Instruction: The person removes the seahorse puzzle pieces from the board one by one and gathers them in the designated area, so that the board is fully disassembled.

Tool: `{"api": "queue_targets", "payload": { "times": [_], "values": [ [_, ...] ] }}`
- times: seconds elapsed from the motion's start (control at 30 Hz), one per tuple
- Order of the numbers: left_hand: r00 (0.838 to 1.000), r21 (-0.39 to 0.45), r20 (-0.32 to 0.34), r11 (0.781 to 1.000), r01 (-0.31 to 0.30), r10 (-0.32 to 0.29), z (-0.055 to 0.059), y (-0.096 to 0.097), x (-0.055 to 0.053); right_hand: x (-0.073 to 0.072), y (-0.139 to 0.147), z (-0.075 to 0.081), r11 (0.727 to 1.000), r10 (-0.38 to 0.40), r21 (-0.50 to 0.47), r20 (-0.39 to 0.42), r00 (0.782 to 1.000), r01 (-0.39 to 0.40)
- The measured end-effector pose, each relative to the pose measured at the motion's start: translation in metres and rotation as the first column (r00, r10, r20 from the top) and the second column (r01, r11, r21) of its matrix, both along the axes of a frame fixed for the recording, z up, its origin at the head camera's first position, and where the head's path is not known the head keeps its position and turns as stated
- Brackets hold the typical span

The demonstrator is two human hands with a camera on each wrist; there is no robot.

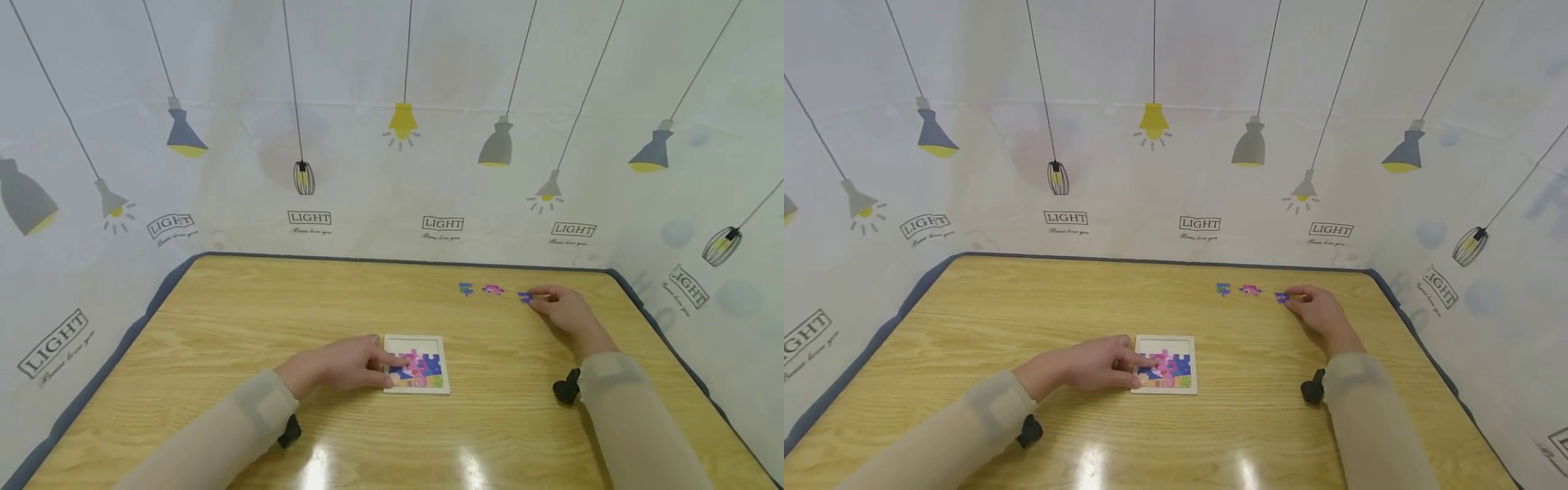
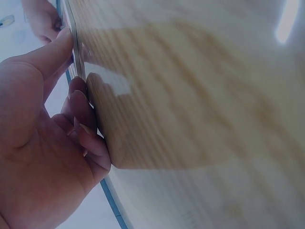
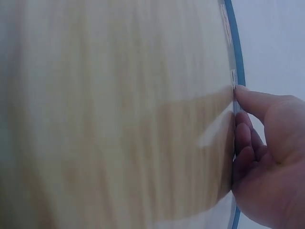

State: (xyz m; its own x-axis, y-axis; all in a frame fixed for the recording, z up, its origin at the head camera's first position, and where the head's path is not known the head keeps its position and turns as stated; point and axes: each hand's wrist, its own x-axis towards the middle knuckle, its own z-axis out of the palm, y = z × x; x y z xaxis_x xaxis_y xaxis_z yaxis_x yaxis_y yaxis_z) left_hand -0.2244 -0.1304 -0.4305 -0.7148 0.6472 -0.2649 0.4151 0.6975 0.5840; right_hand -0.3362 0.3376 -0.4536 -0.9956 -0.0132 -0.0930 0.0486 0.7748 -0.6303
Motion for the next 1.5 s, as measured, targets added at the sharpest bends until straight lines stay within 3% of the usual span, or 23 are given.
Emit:
{"api": "queue_targets", "payload": {
  "times": [0.23, 0.7, 0.97, 1.5],
  "values": [
    [1.000, -0.004, 0.009, 1.000, -0.005, 0.005, 0.000, 0.001, -0.001, -0.010, -0.002, -0.002, 0.996, 0.018, 0.084, 0.009, 1.000, -0.019],
    [1.000, -0.009, -0.004, 1.000, -0.015, 0.015, -0.001, 0.000, -0.002, -0.017, -0.001, -0.007, 1.000, 0.000, -0.007, 0.027, 1.000, 0.000],
    [1.000, -0.004, 0.008, 1.000, -0.014, 0.014, -0.002, 0.000, -0.002, -0.018, -0.004, -0.008, 0.998, -0.013, 0.055, 0.043, 0.999, 0.010],
    [1.000, -0.010, -0.015, 1.000, -0.003, 0.003, -0.002, -0.001, -0.002, -0.013, -0.005, -0.006, 0.999, -0.005, 0.035, 0.036, 0.999, 0.004]
  ]
}}
